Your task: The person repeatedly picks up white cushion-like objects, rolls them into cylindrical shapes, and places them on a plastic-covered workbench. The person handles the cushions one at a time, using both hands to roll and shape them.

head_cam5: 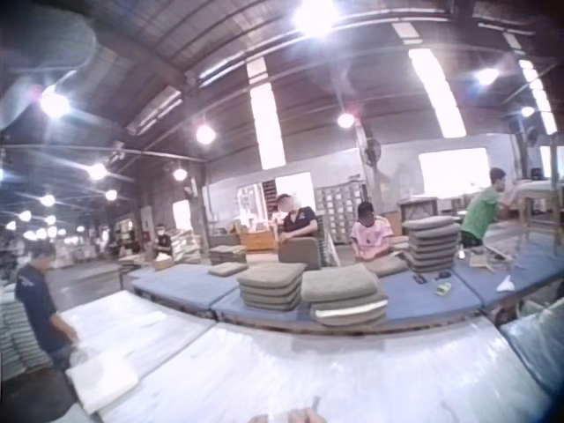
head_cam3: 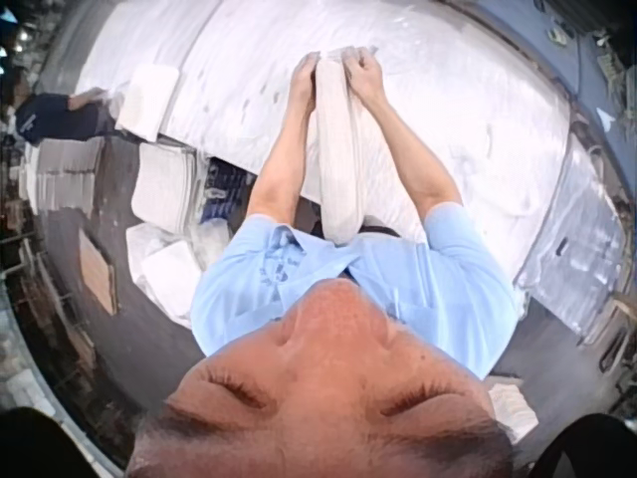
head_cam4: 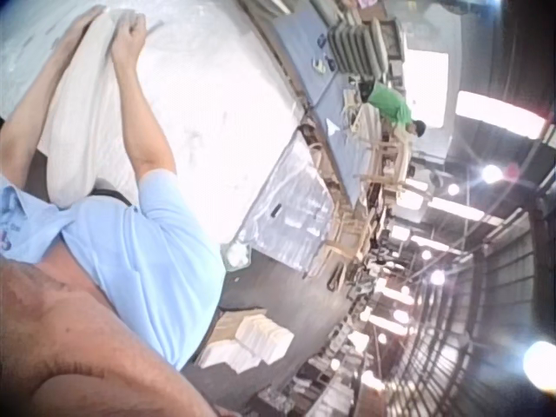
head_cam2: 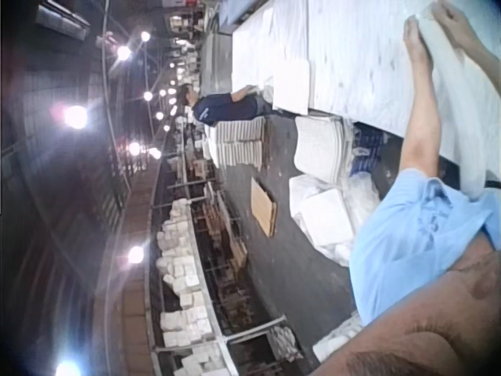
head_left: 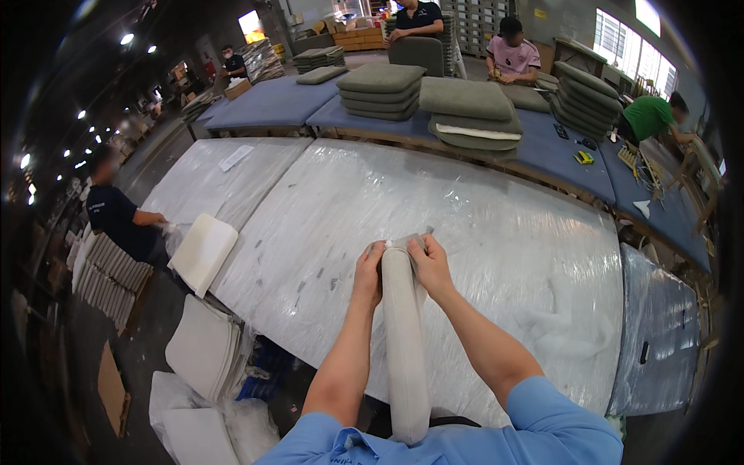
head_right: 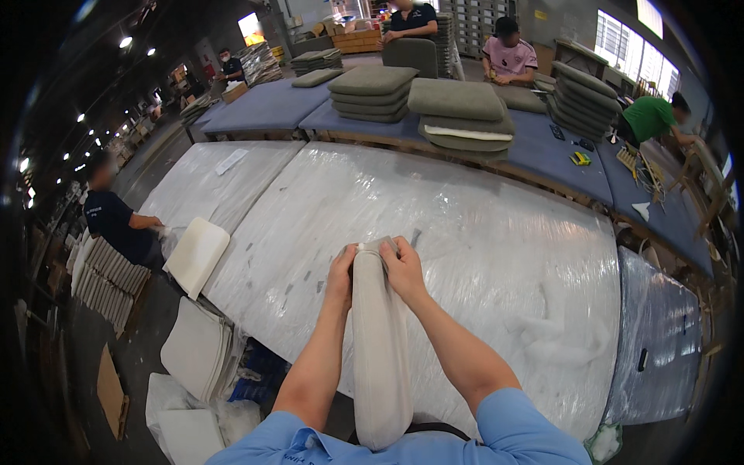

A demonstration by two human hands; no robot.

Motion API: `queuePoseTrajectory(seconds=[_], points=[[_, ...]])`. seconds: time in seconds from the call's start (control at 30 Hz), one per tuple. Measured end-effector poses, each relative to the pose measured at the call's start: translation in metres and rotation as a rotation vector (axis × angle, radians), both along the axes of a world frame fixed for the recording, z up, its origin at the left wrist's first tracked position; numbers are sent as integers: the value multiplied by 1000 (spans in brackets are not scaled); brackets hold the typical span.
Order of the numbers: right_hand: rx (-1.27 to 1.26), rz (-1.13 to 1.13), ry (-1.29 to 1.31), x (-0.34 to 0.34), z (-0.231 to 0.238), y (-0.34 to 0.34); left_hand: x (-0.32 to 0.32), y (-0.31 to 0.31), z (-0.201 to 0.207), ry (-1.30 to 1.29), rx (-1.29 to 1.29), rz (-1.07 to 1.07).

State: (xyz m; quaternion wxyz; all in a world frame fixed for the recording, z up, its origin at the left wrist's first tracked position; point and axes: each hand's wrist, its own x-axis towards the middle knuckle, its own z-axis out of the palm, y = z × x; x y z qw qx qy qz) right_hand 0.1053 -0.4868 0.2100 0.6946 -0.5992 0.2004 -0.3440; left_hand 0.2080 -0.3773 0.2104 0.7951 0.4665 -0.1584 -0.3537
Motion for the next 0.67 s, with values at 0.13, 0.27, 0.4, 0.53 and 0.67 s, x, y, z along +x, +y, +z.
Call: queuePoseTrajectory(seconds=[0.13,0.27,0.4,0.53,0.67], points=[[-91,-80,16,12,20,-6,24,12,-8,-125,11,-44],[-91,-187,108,29,30,-12,18,-3,-12,-392,105,170],[-100,-272,170,48,37,1,17,-16,-12,-384,83,334],[-85,-281,150,58,21,-7,33,-26,-13,-344,47,268],[-69,-264,158,68,6,-15,47,-32,-13,-219,-2,178]])
